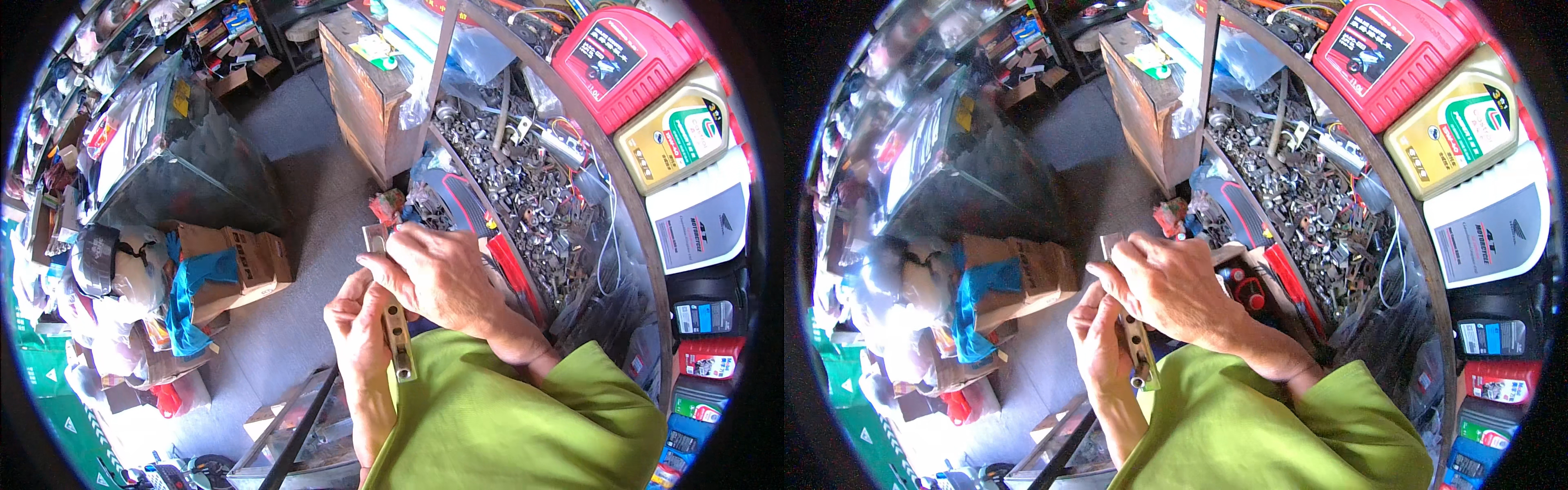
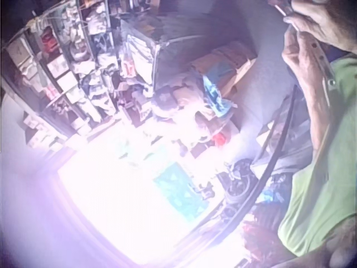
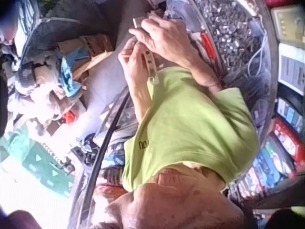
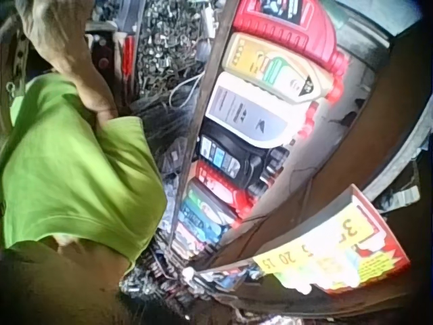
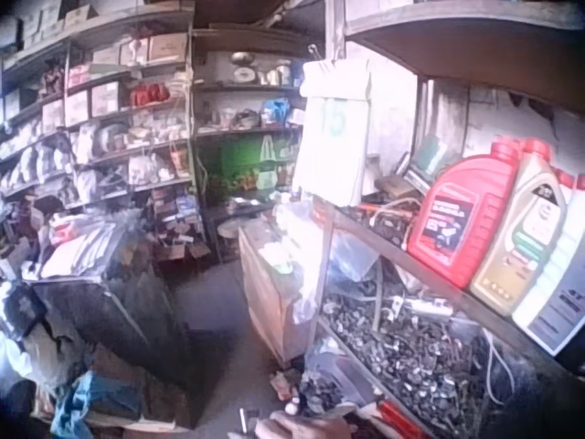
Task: The person picks up a small metal bracket and a bolt from a shelf, then uses a wrench to tighten the bolt into the bracket. They continue to adjust and tighten the assembly with both hands while holding the parts over a cluttered workbench.
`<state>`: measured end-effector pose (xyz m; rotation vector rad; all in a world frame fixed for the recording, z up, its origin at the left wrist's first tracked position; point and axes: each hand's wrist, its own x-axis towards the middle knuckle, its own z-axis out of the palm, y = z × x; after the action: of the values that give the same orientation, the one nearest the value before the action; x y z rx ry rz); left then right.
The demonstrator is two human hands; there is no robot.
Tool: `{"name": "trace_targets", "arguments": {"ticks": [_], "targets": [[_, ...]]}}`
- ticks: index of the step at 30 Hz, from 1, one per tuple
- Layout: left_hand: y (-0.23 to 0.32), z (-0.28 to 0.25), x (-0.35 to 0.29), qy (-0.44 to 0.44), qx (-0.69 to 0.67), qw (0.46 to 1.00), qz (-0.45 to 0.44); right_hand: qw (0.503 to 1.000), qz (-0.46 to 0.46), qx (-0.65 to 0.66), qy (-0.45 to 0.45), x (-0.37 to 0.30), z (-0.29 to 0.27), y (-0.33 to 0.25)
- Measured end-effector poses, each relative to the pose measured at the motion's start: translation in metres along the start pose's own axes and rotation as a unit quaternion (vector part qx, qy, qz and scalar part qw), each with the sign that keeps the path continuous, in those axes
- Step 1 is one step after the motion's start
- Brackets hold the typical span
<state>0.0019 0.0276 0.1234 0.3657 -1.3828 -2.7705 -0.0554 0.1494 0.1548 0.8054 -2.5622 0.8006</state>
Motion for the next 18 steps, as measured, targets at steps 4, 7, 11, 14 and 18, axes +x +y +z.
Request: {"name": "trace_targets", "arguments": {"ticks": [4, 7, 11, 14, 18], "targets": [[-0.002, -0.007, 0.004, -0.011, -0.033, 0.998, -0.044, 0.995, -0.007, 0.09, 0.034, 0.002, -0.006, 0.0], [-0.003, -0.007, 0.006, -0.001, -0.041, 0.997, -0.068, 0.995, -0.045, 0.084, 0.019, -0.003, 0.002, 0.006], [-0.01, -0.008, 0.007, 0.012, -0.016, 0.998, -0.063, 0.999, -0.036, 0.015, 0.037, -0.003, 0.01, 0.008], [-0.015, -0.008, 0.006, 0.043, 0.047, 0.998, -0.029, 0.999, -0.022, 0.011, 0.037, -0.005, 0.012, 0.01], [-0.017, -0.005, 0.004, 0.078, 0.116, 0.986, 0.09, 0.997, 0.029, 0.072, -0.021, -0.011, -0.008, -0.002]]}}
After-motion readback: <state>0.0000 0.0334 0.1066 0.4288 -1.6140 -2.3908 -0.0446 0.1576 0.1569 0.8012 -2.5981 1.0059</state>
